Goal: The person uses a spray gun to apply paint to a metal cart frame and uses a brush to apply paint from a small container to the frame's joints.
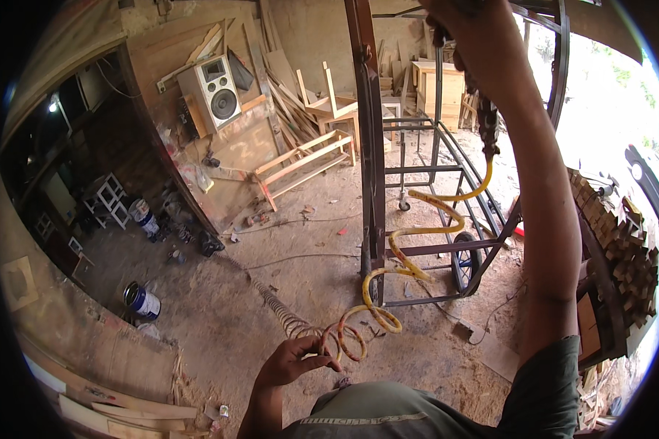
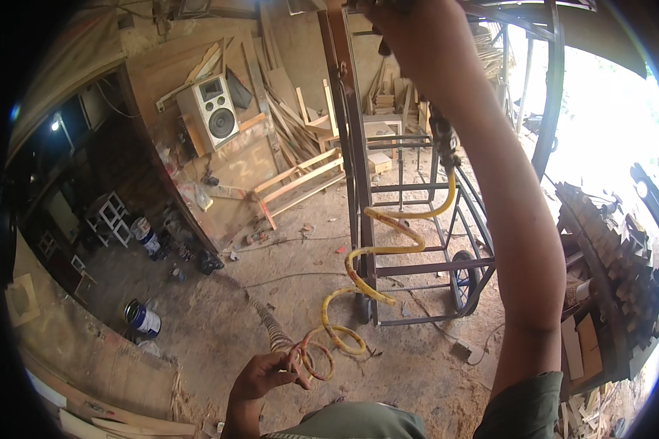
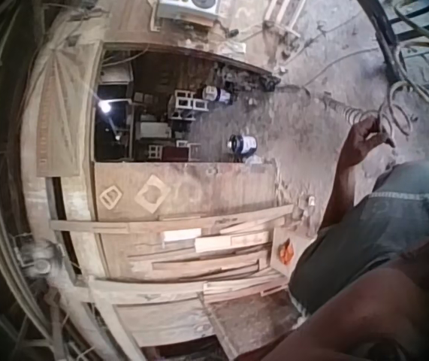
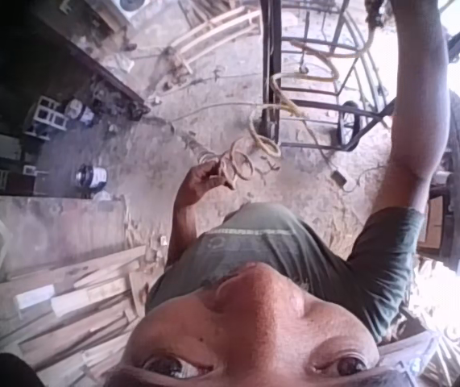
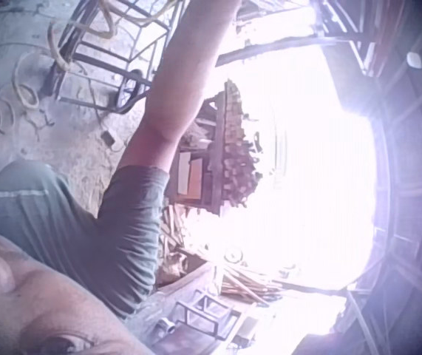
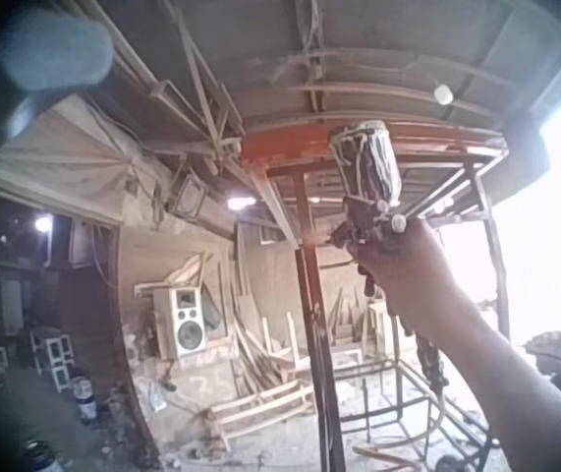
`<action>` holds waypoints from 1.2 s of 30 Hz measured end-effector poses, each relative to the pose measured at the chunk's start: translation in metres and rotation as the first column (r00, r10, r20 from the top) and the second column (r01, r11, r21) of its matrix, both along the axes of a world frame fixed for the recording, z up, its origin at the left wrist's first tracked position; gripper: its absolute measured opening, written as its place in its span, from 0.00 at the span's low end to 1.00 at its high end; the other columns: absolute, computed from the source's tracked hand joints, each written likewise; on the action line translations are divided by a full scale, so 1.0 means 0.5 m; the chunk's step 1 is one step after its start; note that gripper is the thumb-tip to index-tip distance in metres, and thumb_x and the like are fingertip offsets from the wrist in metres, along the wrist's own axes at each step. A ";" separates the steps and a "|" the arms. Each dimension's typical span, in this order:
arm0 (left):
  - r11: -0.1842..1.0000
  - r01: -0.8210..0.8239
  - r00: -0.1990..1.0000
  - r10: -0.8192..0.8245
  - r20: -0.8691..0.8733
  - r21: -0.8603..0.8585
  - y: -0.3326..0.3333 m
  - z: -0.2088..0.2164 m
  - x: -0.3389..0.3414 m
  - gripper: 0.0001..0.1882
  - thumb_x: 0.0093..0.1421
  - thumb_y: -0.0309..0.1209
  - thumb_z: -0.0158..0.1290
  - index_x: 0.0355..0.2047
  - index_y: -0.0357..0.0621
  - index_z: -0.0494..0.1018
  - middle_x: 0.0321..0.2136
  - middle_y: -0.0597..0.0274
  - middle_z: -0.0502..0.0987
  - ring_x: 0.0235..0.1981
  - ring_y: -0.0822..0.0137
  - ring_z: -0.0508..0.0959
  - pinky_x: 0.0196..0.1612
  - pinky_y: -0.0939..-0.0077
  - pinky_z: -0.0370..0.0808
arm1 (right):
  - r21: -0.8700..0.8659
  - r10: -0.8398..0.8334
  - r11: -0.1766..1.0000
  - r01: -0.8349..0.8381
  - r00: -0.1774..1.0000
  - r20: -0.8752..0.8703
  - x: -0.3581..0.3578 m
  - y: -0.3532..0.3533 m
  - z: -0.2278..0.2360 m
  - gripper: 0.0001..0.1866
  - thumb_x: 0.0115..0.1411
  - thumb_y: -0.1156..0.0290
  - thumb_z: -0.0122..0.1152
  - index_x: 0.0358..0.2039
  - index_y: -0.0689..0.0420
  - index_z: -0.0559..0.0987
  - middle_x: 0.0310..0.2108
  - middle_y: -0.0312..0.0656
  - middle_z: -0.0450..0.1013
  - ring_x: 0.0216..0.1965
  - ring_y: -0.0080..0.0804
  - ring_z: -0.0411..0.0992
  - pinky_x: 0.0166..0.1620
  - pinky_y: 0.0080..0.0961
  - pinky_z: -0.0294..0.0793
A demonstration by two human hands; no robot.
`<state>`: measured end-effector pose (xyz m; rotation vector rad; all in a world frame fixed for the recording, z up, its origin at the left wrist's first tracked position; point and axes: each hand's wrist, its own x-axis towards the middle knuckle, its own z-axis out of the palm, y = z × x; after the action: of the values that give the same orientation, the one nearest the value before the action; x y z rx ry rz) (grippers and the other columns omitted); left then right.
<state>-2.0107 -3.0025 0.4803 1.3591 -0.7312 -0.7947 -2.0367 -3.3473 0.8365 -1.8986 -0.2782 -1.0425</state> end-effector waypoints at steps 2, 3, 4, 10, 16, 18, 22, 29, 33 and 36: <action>1.000 -0.018 1.000 0.018 0.019 0.017 0.011 0.007 -0.005 0.06 0.66 0.24 0.55 0.36 0.32 0.73 0.34 0.52 0.81 0.39 0.64 0.83 0.45 0.70 0.77 | -0.082 -0.137 0.986 0.146 0.985 0.106 0.087 -0.016 -0.064 0.16 0.61 0.61 0.64 0.37 0.63 0.80 0.21 0.42 0.76 0.21 0.29 0.75 0.30 0.31 0.74; 1.000 -0.008 1.000 0.007 0.028 0.020 0.008 0.008 -0.003 0.06 0.66 0.25 0.55 0.36 0.31 0.73 0.34 0.53 0.81 0.39 0.64 0.83 0.45 0.70 0.77 | -0.144 -0.286 0.935 0.324 0.929 0.233 0.126 -0.029 -0.094 0.17 0.61 0.58 0.65 0.35 0.62 0.83 0.19 0.43 0.76 0.19 0.31 0.77 0.29 0.33 0.75; 1.000 -0.002 1.000 0.002 0.012 0.015 0.008 0.002 -0.001 0.06 0.66 0.25 0.55 0.36 0.31 0.74 0.34 0.53 0.81 0.39 0.64 0.83 0.45 0.70 0.77 | -0.208 -0.387 0.886 0.414 0.909 0.156 0.124 -0.028 -0.109 0.16 0.61 0.61 0.65 0.32 0.64 0.83 0.20 0.46 0.77 0.21 0.36 0.78 0.30 0.35 0.76; 1.000 0.004 0.999 -0.003 -0.032 0.023 0.020 -0.017 0.015 0.07 0.64 0.23 0.55 0.39 0.30 0.74 0.34 0.51 0.81 0.38 0.62 0.82 0.46 0.69 0.77 | -0.051 -0.337 0.941 0.334 0.937 -0.093 0.115 0.013 -0.214 0.19 0.61 0.66 0.65 0.47 0.68 0.79 0.22 0.53 0.78 0.24 0.38 0.78 0.32 0.34 0.74; 1.000 -0.016 0.999 0.016 -0.050 0.015 0.037 -0.019 0.019 0.07 0.66 0.26 0.55 0.38 0.32 0.74 0.33 0.58 0.78 0.39 0.65 0.82 0.43 0.73 0.76 | -0.099 -0.372 0.928 0.360 0.914 -0.165 0.101 0.029 -0.330 0.23 0.61 0.71 0.65 0.54 0.70 0.74 0.23 0.55 0.77 0.22 0.35 0.76 0.30 0.32 0.73; 1.000 -0.008 0.999 0.009 -0.050 0.020 0.041 -0.022 0.022 0.07 0.66 0.25 0.55 0.38 0.32 0.74 0.32 0.59 0.77 0.39 0.64 0.83 0.43 0.73 0.76 | -0.072 -0.352 0.936 0.344 0.911 -0.217 0.094 0.037 -0.366 0.23 0.61 0.72 0.64 0.55 0.69 0.74 0.24 0.56 0.77 0.21 0.38 0.76 0.30 0.33 0.73; 1.000 -0.016 0.996 0.017 -0.086 0.019 0.044 -0.021 0.022 0.06 0.66 0.24 0.54 0.38 0.31 0.73 0.32 0.60 0.76 0.39 0.64 0.83 0.43 0.73 0.76 | -0.100 -0.340 0.941 0.324 0.903 -0.263 0.082 0.041 -0.449 0.22 0.61 0.72 0.63 0.54 0.68 0.75 0.27 0.58 0.78 0.23 0.43 0.77 0.31 0.35 0.73; 0.999 -0.026 0.995 0.029 -0.091 0.026 0.054 -0.033 0.033 0.07 0.66 0.25 0.53 0.38 0.31 0.73 0.32 0.60 0.75 0.39 0.64 0.83 0.43 0.72 0.76 | -0.072 -0.340 0.938 0.340 0.857 -0.388 0.055 0.030 -0.505 0.21 0.61 0.73 0.63 0.54 0.67 0.75 0.25 0.55 0.77 0.22 0.33 0.74 0.31 0.32 0.73; 0.999 -0.040 0.995 0.042 -0.092 0.028 0.051 -0.026 0.035 0.06 0.66 0.25 0.53 0.38 0.31 0.73 0.32 0.60 0.75 0.39 0.63 0.83 0.43 0.71 0.76 | -0.033 -0.353 0.932 0.361 0.884 -0.306 0.058 0.019 -0.446 0.20 0.62 0.74 0.63 0.53 0.66 0.76 0.20 0.47 0.75 0.21 0.21 0.66 0.28 0.29 0.70; 0.997 -0.038 0.997 0.043 -0.066 0.073 0.042 -0.018 0.039 0.06 0.66 0.25 0.53 0.37 0.32 0.72 0.32 0.59 0.77 0.39 0.63 0.82 0.44 0.71 0.76 | -0.006 -0.371 0.926 0.377 0.908 -0.195 0.067 -0.006 -0.397 0.18 0.61 0.73 0.64 0.51 0.66 0.78 0.20 0.45 0.75 0.20 0.21 0.66 0.27 0.29 0.69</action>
<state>-1.9913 -2.9814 0.4712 1.4004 -0.6253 -0.8377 -2.0033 -3.3505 0.6378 -2.0543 0.2253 -1.0895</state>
